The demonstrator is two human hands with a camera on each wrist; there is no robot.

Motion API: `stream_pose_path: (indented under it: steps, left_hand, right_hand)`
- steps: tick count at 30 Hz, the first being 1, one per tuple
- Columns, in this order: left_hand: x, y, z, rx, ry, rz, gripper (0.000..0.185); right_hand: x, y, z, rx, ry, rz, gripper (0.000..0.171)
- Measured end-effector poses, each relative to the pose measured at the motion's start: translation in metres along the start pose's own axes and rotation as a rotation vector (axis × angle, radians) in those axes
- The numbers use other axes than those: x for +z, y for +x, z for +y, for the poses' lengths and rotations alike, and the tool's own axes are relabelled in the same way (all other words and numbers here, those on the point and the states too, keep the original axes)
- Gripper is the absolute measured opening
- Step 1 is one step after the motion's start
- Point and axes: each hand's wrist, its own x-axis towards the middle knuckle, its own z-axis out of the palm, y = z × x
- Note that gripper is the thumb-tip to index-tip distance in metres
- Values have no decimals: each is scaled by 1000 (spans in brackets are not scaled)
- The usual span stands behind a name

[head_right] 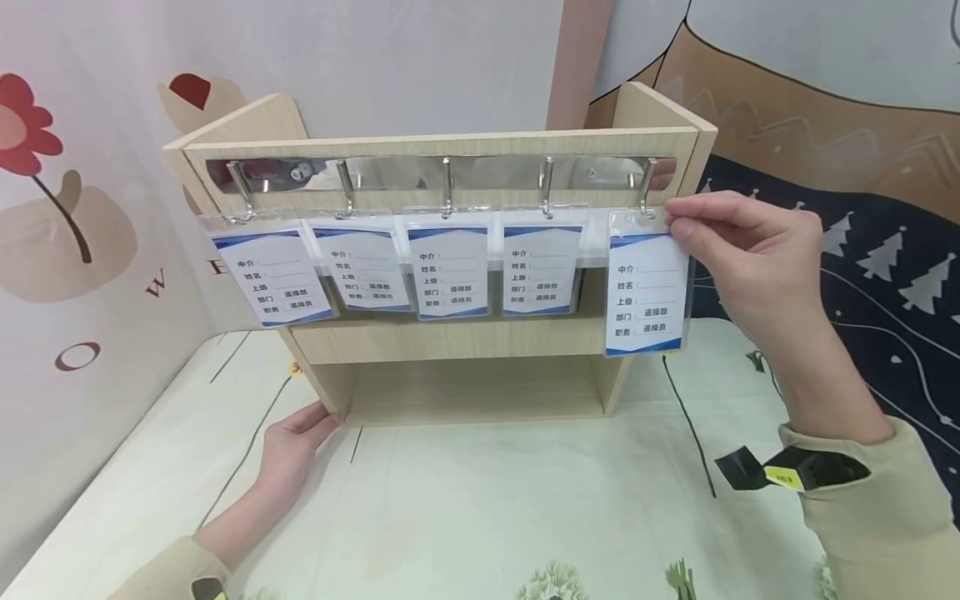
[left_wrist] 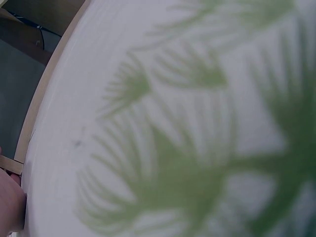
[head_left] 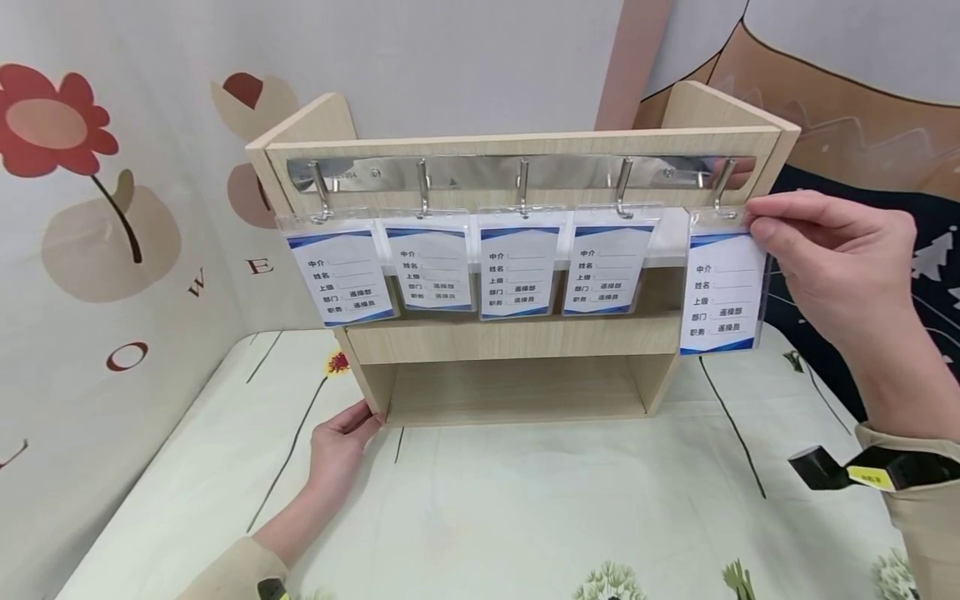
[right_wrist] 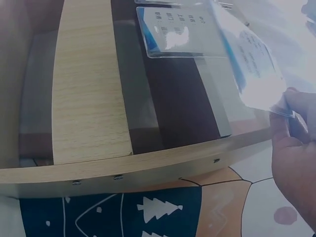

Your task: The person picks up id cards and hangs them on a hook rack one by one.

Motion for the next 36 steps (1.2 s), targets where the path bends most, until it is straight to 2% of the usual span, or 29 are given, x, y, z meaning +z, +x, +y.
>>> stream_pose_path:
  steps: [3,8,12,16,18,20,26,33,36]
  left_hand:
    - [0,-1,1,5,6,-2,42]
    - [0,-3,3,13,23,-5,42]
    - [0,-4,3,17,20,-3,41]
    - [-1,-5,4,14,22,-5,41]
    - [-1,-6,4,14,26,-7,41]
    - [-1,-7,4,14,27,-8,41]
    - [-1,-7,4,14,30,-14,41]
    - [-1,-5,3,13,19,-12,41]
    - [-1,-5,3,13,16,-11,41]
  right_hand:
    - [0,0,-3,30,-38,0,23]
    - [0,0,-6,109,70,-13,23]
    - [0,0,-7,141,103,-18,24]
    - [-1,0,-8,165,-11,-16,25]
    - [-1,0,-8,165,-107,-15,26]
    - [0,0,-7,149,-189,-16,26]
    - [5,-1,-1,80,-234,-2,25]
    - [12,-1,6,-118,-339,43,24]
    - [14,-1,7,-139,-357,58,24]
